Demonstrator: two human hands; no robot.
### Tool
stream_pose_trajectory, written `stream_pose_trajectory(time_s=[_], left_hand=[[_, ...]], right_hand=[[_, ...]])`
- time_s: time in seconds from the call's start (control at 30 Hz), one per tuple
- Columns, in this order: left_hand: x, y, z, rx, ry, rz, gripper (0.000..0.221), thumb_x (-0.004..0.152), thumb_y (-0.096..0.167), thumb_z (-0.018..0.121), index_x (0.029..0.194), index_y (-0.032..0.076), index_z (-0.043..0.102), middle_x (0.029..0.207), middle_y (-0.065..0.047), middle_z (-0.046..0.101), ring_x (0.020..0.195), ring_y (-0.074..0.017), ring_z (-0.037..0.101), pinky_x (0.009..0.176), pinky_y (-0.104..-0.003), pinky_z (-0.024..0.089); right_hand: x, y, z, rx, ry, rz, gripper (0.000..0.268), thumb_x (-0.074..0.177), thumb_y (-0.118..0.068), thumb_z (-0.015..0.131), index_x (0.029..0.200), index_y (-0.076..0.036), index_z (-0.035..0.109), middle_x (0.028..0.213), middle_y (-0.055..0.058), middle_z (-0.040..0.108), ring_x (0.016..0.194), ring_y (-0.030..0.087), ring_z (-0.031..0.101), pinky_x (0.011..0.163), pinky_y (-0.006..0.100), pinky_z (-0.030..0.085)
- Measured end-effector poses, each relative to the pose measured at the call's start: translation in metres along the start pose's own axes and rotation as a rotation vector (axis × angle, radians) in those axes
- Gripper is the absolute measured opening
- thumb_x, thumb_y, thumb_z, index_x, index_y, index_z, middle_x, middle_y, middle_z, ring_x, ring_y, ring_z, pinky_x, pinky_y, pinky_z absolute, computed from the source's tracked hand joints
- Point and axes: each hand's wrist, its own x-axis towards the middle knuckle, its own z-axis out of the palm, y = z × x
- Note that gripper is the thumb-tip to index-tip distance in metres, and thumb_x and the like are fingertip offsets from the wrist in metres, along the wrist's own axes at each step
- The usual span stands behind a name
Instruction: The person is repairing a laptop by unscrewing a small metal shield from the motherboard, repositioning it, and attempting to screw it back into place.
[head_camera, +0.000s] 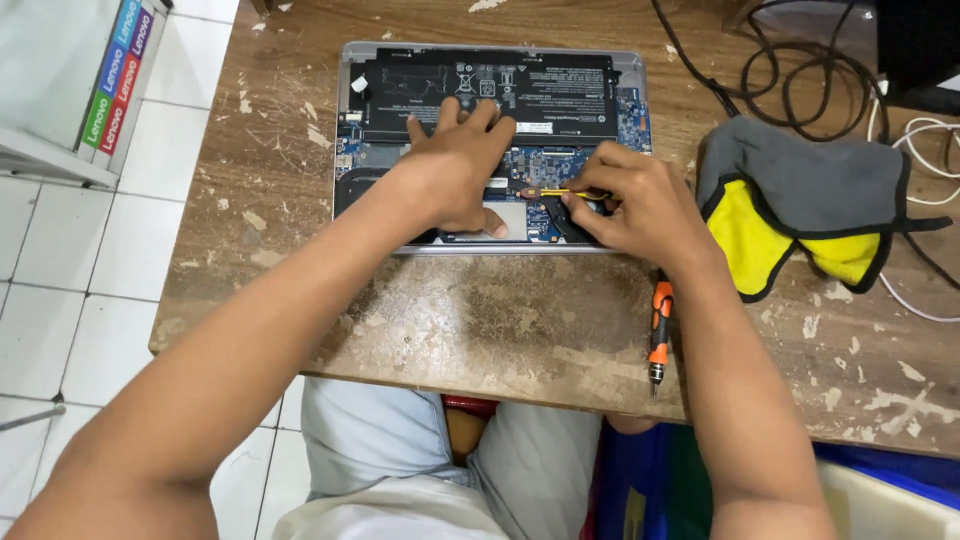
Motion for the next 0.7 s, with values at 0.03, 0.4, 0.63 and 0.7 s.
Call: stream_pose_trajectory(time_s=[0.03,0.4,0.63,0.7], left_hand=[[0.003,-0.002,0.006,0.007,0.0,0.009,0.106,0.078,0.042,0.09,0.155,0.01,0.024,0.16,-0.009,0.021,0.149,-0.0423,0.012,0.119,-0.076,0.013],[0.005,0.0,0.019,-0.036,0.199,0.102,0.091,0.075,0.031,0.089,0.145,-0.005,0.044,0.147,-0.03,0.039,0.136,-0.056,0.03,0.095,-0.094,0.014],[0.025,0.006,0.006,-0.031,0.074,-0.063,0.077,0.091,0.037,0.078,0.149,0.011,0.034,0.156,-0.01,0.024,0.145,-0.0436,0.015,0.109,-0.085,0.022],[0.029,0.01,-0.001,-0.01,0.006,-0.11,0.086,0.088,0.034,0.081,0.155,0.014,0.031,0.162,-0.006,0.019,0.15,-0.0402,0.011,0.112,-0.079,0.025]], right_hand=[[-0.001,0.0,0.0,-0.005,0.007,0.008,0.015,0.097,-0.02,0.069,0.095,-0.008,0.078,0.095,0.0,0.068,0.065,0.02,0.062,0.047,0.038,0.039],[0.004,0.002,0.009,0.106,0.104,0.054,0.009,0.089,-0.021,0.081,0.086,-0.013,0.078,0.085,0.004,0.068,0.061,0.024,0.066,0.058,0.035,0.052],[0.0,0.006,0.008,0.005,0.017,-0.027,0.01,0.098,-0.02,0.072,0.096,-0.011,0.076,0.096,0.0,0.065,0.063,0.017,0.064,0.05,0.036,0.041],[-0.001,0.007,0.006,-0.002,0.003,-0.002,0.011,0.097,-0.02,0.071,0.098,-0.012,0.077,0.096,0.0,0.067,0.065,0.02,0.062,0.05,0.039,0.044]])
